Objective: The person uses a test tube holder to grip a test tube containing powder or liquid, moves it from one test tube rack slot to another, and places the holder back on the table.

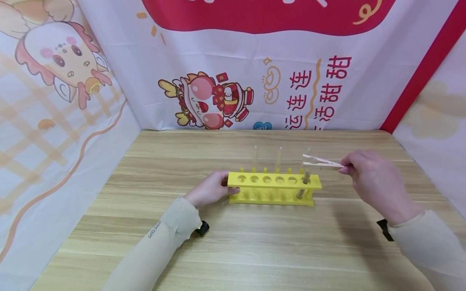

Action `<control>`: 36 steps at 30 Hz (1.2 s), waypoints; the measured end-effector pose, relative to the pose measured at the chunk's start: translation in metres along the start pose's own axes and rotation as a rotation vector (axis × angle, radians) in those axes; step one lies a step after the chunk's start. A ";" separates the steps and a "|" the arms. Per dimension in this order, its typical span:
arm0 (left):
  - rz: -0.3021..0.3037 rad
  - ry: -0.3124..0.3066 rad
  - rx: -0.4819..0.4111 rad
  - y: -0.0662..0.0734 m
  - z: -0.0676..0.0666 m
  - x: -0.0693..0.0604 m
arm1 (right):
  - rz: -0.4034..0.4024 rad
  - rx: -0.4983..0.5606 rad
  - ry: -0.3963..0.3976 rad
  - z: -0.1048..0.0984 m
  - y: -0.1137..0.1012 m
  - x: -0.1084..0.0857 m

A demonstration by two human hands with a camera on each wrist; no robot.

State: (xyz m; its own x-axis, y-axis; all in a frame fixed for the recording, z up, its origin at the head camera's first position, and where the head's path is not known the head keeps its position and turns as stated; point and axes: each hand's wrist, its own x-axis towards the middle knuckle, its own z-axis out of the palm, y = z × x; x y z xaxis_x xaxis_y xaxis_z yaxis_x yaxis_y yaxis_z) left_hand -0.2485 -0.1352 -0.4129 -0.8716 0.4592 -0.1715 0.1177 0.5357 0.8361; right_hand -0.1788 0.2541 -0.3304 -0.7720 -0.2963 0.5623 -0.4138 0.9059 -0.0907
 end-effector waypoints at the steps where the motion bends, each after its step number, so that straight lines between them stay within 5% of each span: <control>1: -0.002 0.000 0.000 0.000 0.000 0.000 | -0.003 0.006 0.003 0.001 0.000 -0.001; 24: -0.009 0.000 -0.006 0.002 0.001 -0.001 | 0.009 0.041 -0.031 0.027 -0.002 -0.021; 36: 0.000 -0.002 -0.009 0.003 0.001 -0.002 | 0.028 0.016 -0.118 0.028 -0.003 -0.023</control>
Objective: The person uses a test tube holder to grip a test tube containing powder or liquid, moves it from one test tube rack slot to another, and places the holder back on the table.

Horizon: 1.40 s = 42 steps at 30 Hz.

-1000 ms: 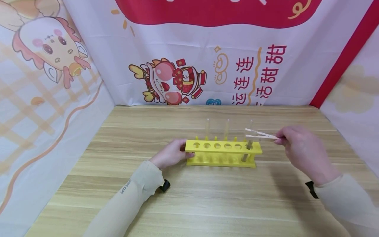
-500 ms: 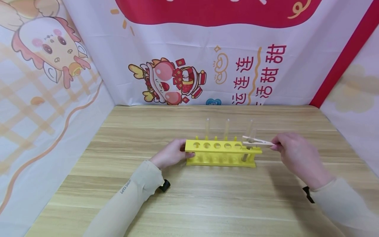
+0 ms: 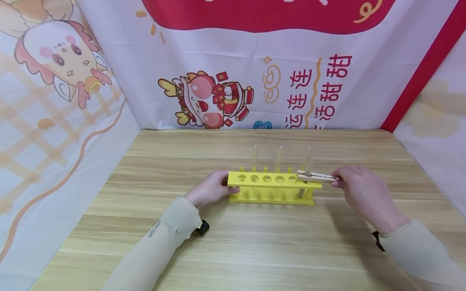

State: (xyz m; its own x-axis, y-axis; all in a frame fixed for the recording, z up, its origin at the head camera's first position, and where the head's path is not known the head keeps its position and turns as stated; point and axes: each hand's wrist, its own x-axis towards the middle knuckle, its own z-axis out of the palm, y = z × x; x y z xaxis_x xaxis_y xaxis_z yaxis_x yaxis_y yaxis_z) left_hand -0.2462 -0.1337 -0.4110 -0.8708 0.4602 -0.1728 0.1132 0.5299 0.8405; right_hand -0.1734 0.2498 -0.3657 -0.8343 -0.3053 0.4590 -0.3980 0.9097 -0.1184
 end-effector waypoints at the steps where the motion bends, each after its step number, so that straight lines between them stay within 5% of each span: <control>1: 0.003 -0.001 -0.002 0.000 0.000 0.000 | 0.000 0.000 -0.006 0.000 0.000 0.000; 18: -0.002 -0.003 -0.001 0.000 0.000 0.001 | -0.005 0.002 0.004 -0.010 -0.001 0.002; 42: 0.008 -0.001 0.005 -0.001 0.000 0.000 | -0.035 -0.052 0.078 -0.054 -0.012 0.023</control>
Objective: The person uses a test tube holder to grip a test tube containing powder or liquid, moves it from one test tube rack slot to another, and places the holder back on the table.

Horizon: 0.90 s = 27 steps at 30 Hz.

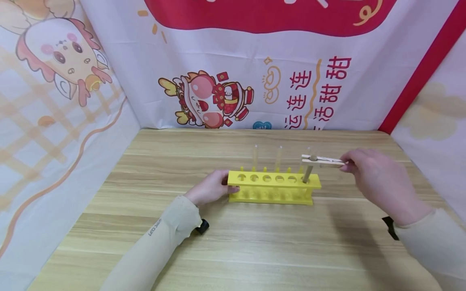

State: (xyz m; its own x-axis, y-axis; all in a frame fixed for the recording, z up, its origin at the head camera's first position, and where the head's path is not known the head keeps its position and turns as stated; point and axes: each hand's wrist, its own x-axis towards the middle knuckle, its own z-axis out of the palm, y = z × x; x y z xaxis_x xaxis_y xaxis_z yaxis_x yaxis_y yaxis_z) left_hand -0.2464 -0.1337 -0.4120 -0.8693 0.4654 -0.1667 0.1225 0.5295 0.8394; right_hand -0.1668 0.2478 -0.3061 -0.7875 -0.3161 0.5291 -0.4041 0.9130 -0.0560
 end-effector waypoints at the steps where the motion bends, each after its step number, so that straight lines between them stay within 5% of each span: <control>1: -0.002 0.001 0.000 0.000 0.000 0.000 | -0.007 -0.005 0.010 -0.002 0.000 0.001; 13: -0.003 0.001 0.007 -0.002 -0.001 0.000 | -0.145 0.021 0.117 -0.024 -0.009 0.018; 27: -0.011 0.001 0.006 -0.001 0.000 0.001 | -0.149 0.000 0.127 -0.033 -0.019 0.022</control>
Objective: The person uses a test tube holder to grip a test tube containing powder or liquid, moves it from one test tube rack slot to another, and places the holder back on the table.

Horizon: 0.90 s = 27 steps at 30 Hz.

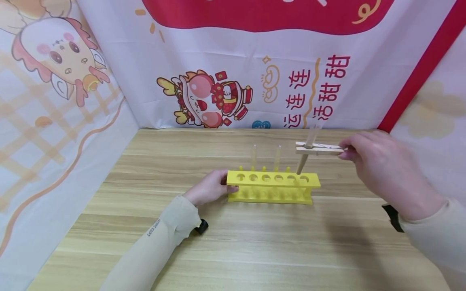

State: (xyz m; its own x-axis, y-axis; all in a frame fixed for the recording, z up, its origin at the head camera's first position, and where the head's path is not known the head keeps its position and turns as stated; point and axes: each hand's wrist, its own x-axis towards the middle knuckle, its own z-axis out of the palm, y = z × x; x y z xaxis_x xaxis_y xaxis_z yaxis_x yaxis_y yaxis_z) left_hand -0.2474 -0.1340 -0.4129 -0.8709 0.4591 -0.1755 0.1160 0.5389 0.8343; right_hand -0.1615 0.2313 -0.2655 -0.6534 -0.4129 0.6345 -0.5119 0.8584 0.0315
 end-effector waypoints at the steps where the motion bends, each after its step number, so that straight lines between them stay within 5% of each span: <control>1: -0.004 0.000 0.000 0.000 0.000 0.000 | 0.000 0.001 0.003 0.000 0.000 0.000; 27: -0.001 -0.002 0.006 0.001 0.000 -0.001 | 0.067 0.006 -0.041 0.019 -0.002 -0.008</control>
State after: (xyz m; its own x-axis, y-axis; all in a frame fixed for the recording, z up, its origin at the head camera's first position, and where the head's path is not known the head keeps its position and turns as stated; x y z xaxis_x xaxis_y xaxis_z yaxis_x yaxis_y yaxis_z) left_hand -0.2469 -0.1338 -0.4118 -0.8700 0.4599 -0.1779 0.1176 0.5439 0.8309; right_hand -0.1658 0.2269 -0.2855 -0.7087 -0.3669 0.6026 -0.4697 0.8827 -0.0149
